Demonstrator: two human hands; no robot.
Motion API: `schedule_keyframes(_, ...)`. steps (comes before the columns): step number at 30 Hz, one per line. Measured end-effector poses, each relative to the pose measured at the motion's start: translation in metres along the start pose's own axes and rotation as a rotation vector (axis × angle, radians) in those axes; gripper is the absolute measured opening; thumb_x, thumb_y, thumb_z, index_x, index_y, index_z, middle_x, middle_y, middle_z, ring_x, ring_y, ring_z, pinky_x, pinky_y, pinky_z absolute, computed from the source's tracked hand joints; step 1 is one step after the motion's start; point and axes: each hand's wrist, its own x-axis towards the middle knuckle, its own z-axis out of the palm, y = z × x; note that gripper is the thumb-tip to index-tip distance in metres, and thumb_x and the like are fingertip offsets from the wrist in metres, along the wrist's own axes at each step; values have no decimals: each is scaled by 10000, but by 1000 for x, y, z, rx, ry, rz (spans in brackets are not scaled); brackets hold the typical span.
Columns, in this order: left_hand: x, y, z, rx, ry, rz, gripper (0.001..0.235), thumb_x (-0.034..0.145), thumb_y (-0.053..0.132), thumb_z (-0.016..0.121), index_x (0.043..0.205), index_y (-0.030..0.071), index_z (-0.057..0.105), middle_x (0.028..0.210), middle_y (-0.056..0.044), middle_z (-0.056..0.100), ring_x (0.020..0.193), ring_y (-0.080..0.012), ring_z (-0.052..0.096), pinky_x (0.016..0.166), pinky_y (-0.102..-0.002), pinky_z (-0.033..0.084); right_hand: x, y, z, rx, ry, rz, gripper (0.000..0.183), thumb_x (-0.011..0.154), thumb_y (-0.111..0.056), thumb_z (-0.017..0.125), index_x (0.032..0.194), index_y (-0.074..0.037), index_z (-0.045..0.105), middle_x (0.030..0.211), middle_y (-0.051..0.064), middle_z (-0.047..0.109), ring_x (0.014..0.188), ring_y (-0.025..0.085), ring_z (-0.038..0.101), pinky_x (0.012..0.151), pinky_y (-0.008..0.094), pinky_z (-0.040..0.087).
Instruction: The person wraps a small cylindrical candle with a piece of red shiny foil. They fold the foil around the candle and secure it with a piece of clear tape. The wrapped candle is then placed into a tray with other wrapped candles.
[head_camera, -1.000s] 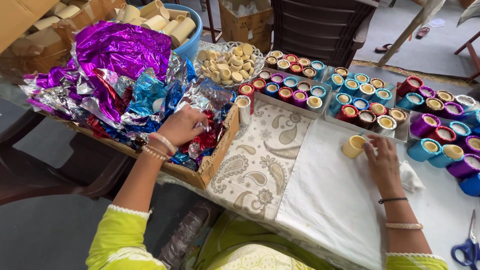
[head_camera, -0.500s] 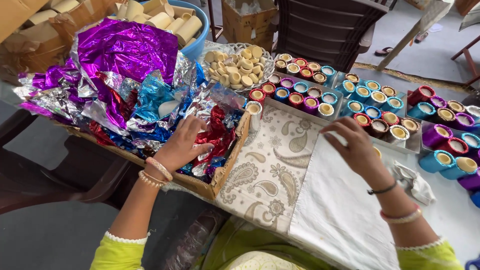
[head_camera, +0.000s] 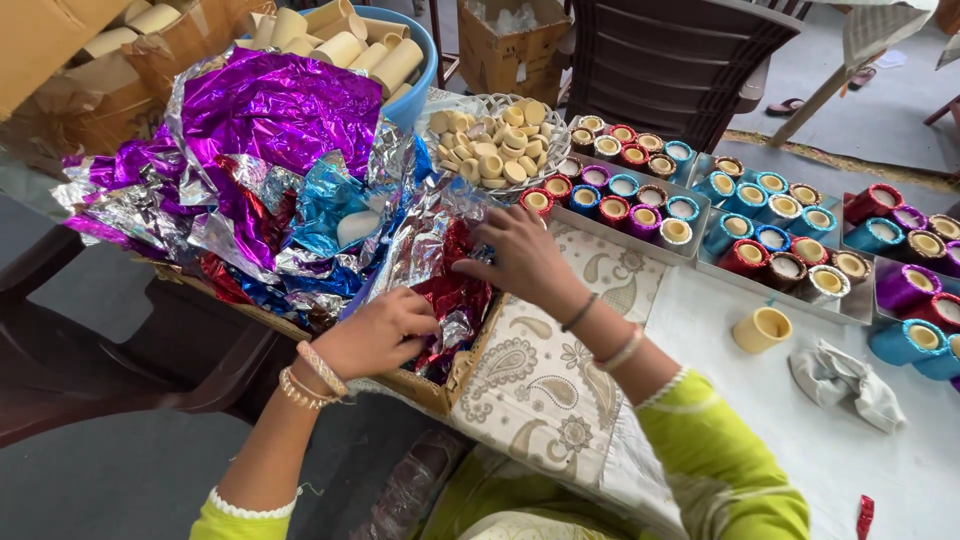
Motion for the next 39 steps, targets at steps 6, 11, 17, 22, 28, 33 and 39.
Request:
schedule_keyframes(6, -16, 8, -4, -55, -18, 36, 197, 870, 170, 673, 1013, 42, 718, 1026, -89, 670, 1116, -291, 572, 999, -434, 462, 6, 34, 46, 227, -38, 105, 151, 877, -245, 742, 904, -99, 718, 895, 61, 672, 927, 209, 608, 815, 388, 520)
schedule_keyframes(11, -17, 1, 1, -13, -32, 78, 223, 963, 247, 611, 1011, 56, 715, 1012, -80, 675, 1080, -299, 566, 969, -450, 457, -7, 69, 50, 841, 31, 429, 153, 1010, -144, 670, 955, -72, 546, 812, -19, 547, 757, 84, 499, 676, 263, 443)
schedule_keyframes(17, 8, -2, 9, 12, 43, -290, 251, 1017, 295, 599, 983, 63, 687, 978, -93, 654, 1026, -265, 591, 949, -394, 494, -22, 67, 31, 1335, 119, 361, 183, 1038, -38, 617, 1156, -75, 482, 940, -70, 446, 873, 46, 464, 867, 215, 463)
schedule_keyframes(22, 21, -9, 23, 461, 427, -107, 580, 734, 290, 736, 1177, -69, 633, 1006, -199, 638, 971, -344, 555, 878, -440, 481, -24, 52, 24, 1379, 150, 457, 268, 994, -44, 577, 1243, -100, 494, 1023, -50, 574, 953, 36, 554, 883, 211, 506)
schedule_keyframes(28, 26, -13, 15, 358, 82, -369, 143, 858, 184, 709, 948, 144, 606, 950, -65, 674, 1034, -297, 596, 932, -416, 497, -33, 31, 24, 899, 230, 338, 272, 1032, -31, 636, 1259, -35, 485, 999, 7, 563, 881, 60, 562, 771, 241, 525)
schedule_keyframes(33, 31, -17, 2, -70, 427, -460, 181, 1022, 206, 613, 1044, 48, 527, 784, -125, 674, 672, -307, 706, 590, -431, 547, -35, 24, 19, 747, 373, 342, 323, 1028, -4, 640, 1288, -34, 453, 1055, 53, 563, 820, 100, 571, 719, 260, 533)
schedule_keyframes(39, 34, -3, -12, -151, 706, -337, 156, 996, 111, 640, 1016, 32, 506, 792, -103, 683, 693, -291, 739, 557, -406, 514, -27, -33, -26, 390, 137, -393, 312, 947, 20, 599, 1164, -158, 736, 1254, 98, 652, 1174, 239, 593, 986, 370, 519)
